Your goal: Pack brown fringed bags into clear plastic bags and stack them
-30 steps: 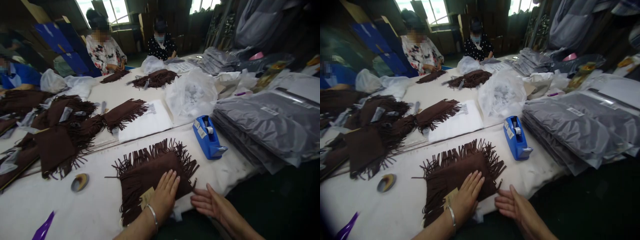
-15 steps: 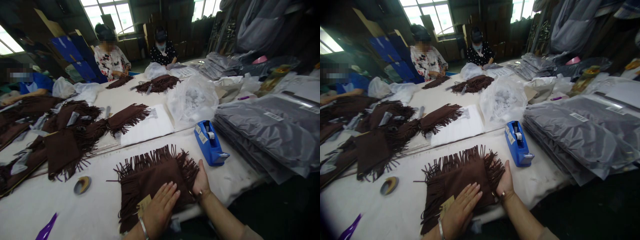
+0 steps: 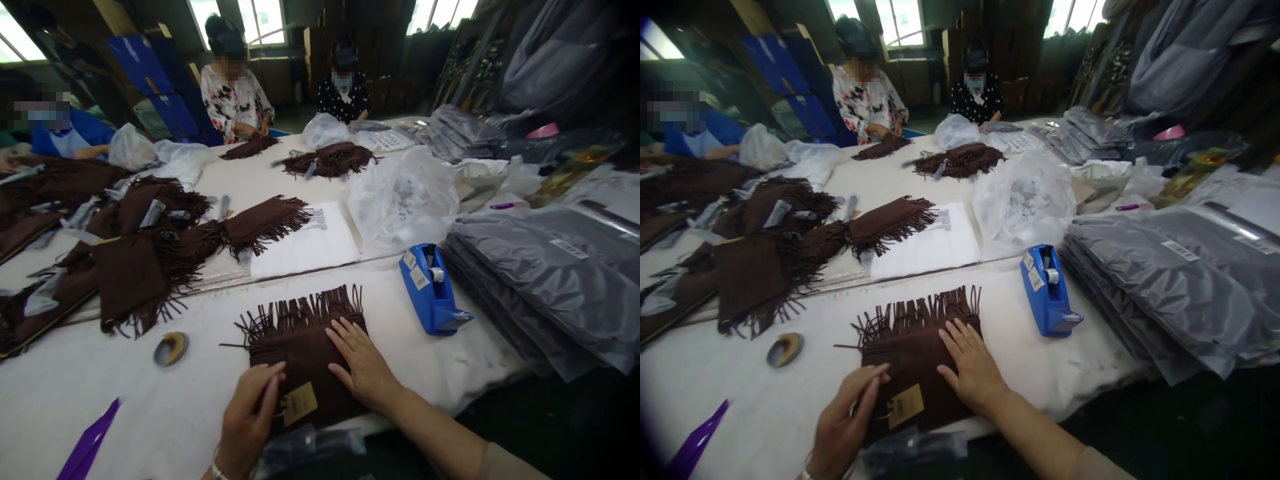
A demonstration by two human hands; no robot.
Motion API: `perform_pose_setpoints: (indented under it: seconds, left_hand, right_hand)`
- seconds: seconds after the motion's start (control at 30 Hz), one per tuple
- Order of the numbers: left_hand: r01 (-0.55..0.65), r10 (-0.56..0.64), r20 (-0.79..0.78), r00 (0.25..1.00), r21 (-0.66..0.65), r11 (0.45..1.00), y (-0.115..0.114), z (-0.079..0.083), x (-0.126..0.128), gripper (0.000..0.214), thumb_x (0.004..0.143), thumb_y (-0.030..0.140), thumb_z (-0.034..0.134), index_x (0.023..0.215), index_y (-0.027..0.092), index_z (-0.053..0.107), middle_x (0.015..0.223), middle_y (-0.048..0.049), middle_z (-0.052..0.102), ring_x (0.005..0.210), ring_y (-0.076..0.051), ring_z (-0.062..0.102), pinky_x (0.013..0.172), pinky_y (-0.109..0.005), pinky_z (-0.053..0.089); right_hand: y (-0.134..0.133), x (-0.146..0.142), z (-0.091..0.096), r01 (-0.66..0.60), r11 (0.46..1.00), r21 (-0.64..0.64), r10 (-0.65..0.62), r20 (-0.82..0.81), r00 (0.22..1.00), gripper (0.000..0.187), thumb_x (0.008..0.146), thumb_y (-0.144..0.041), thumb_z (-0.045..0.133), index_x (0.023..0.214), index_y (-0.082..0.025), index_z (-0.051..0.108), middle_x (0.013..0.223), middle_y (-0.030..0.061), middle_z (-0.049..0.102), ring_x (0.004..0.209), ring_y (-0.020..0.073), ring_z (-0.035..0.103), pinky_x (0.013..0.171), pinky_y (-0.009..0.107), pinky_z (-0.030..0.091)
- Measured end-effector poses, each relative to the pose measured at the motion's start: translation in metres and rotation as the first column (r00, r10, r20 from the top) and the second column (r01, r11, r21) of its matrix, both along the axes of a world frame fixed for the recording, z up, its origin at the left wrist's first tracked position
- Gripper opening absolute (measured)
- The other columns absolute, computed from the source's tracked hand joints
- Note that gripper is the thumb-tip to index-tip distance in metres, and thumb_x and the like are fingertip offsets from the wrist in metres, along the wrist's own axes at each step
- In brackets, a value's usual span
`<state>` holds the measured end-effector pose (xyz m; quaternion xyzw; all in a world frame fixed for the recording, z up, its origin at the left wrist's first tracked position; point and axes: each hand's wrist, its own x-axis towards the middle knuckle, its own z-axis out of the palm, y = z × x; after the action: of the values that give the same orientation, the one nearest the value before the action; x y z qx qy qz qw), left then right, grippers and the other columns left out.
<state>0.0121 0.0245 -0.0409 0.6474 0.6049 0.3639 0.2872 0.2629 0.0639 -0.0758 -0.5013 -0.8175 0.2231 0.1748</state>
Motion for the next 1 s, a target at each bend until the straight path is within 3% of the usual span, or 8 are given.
perform_pose_setpoints:
  seconds: [0.1, 0.2, 0.33, 0.43, 0.53, 0.63, 0.83, 1.0]
  left_hand:
    - [-0.355, 0.419, 0.158, 0.894, -0.32, 0.879, 0.004, -0.016, -0.043, 0.039, 0.079, 0.047, 0.056, 0.108, 0.021, 0.062, 0.097, -0.0058, 0.069, 0.102, -0.028, 0.06, 0.103, -0.05, 0.038]
    - [-0.288, 0.544, 0.414, 0.73, -0.535, 0.794, 0.008, -0.025, -0.068, 0.053, 0.073, 0.049, 0.063, 0.111, 0.014, 0.058, 0.1, -0.0093, 0.069, 0.103, -0.028, 0.061, 0.102, -0.046, 0.04]
    - [-0.036, 0.584, 0.586, 0.561, -0.688, 0.725, 0.017, -0.023, -0.08, 0.056, 0.074, 0.043, 0.066, 0.116, 0.009, 0.054, 0.112, -0.0156, 0.065, 0.109, -0.027, 0.058, 0.102, -0.04, 0.042]
    - [0.123, 0.633, 0.593, 0.498, -0.771, 0.625, 0.032, -0.021, -0.086, 0.047, 0.078, 0.033, 0.064, 0.117, 0.009, 0.054, 0.117, -0.0169, 0.062, 0.11, -0.026, 0.058, 0.098, -0.038, 0.046]
    - [0.234, 0.614, 0.584, 0.531, -0.798, 0.556, 0.055, -0.025, -0.088, 0.039, 0.082, 0.032, 0.061, 0.114, 0.011, 0.055, 0.115, -0.0149, 0.063, 0.104, -0.023, 0.062, 0.091, -0.034, 0.05]
    - [0.409, 0.523, 0.641, 0.562, -0.765, 0.498, 0.082, -0.03, -0.084, 0.038, 0.085, 0.04, 0.056, 0.107, 0.01, 0.058, 0.106, -0.0152, 0.067, 0.096, -0.023, 0.065, 0.084, -0.033, 0.052]
    - [0.647, 0.475, 0.75, 0.46, -0.65, 0.399, 0.136, -0.037, -0.059, 0.037, 0.088, 0.041, 0.05, 0.098, 0.008, 0.061, 0.095, -0.0122, 0.07, 0.093, -0.021, 0.066, 0.091, -0.032, 0.046]
    - [0.758, 0.435, 0.771, 0.465, -0.601, 0.255, 0.174, -0.045, -0.026, 0.037, 0.087, 0.043, 0.05, 0.092, 0.009, 0.063, 0.084, -0.0087, 0.071, 0.081, -0.017, 0.067, 0.089, -0.029, 0.047]
  right_hand:
    - [-0.002, -0.001, 0.012, -0.074, 0.997, -0.036, 0.074, -0.003, 0.997, 0.058, 0.088, -0.037, 0.046, 0.141, -0.019, 0.029, 0.15, 0.0083, 0.025, 0.139, 0.0247, 0.011, 0.112, 0.052, 0.014]
    - [-0.003, 0.008, 0.033, -0.272, 0.937, -0.217, 0.192, -0.329, 0.925, 0.049, 0.091, -0.041, 0.042, 0.137, -0.025, 0.038, 0.146, 0.0046, 0.033, 0.137, 0.0225, 0.02, 0.113, 0.05, 0.015]
    - [0.001, 0.043, 0.033, -0.008, 0.887, -0.462, -0.394, -0.765, 0.51, 0.044, 0.095, -0.043, 0.028, 0.124, -0.022, 0.052, 0.133, 0.0083, 0.052, 0.125, 0.0227, 0.044, 0.11, 0.047, 0.027]
    - [0.015, 0.083, 0.013, 0.064, 0.635, -0.77, -0.764, -0.614, 0.198, 0.043, 0.092, -0.045, 0.035, 0.116, -0.016, 0.056, 0.122, 0.0131, 0.059, 0.114, 0.0241, 0.055, 0.106, 0.045, 0.034]
    - [0.038, 0.108, -0.005, -0.153, 0.341, -0.927, -0.887, -0.372, 0.275, 0.045, 0.089, -0.046, 0.044, 0.116, -0.011, 0.055, 0.12, 0.0176, 0.06, 0.111, 0.0247, 0.057, 0.104, 0.042, 0.037]
    - [0.07, 0.101, -0.01, -0.372, 0.165, -0.913, -0.844, -0.326, 0.426, 0.052, 0.089, -0.05, 0.041, 0.116, -0.008, 0.054, 0.117, 0.0186, 0.061, 0.106, 0.0235, 0.06, 0.098, 0.039, 0.043]
    - [0.131, 0.042, -0.01, -0.621, -0.006, -0.784, -0.714, -0.431, 0.551, 0.057, 0.091, -0.054, 0.033, 0.108, -0.006, 0.058, 0.1, 0.0146, 0.068, 0.098, 0.021, 0.064, 0.095, 0.035, 0.044]
    - [0.155, 0.015, -0.016, -0.639, -0.048, -0.768, -0.636, -0.469, 0.612, 0.049, 0.092, -0.048, 0.037, 0.106, -0.007, 0.059, 0.1, 0.0128, 0.069, 0.102, 0.0199, 0.062, 0.102, 0.035, 0.038]
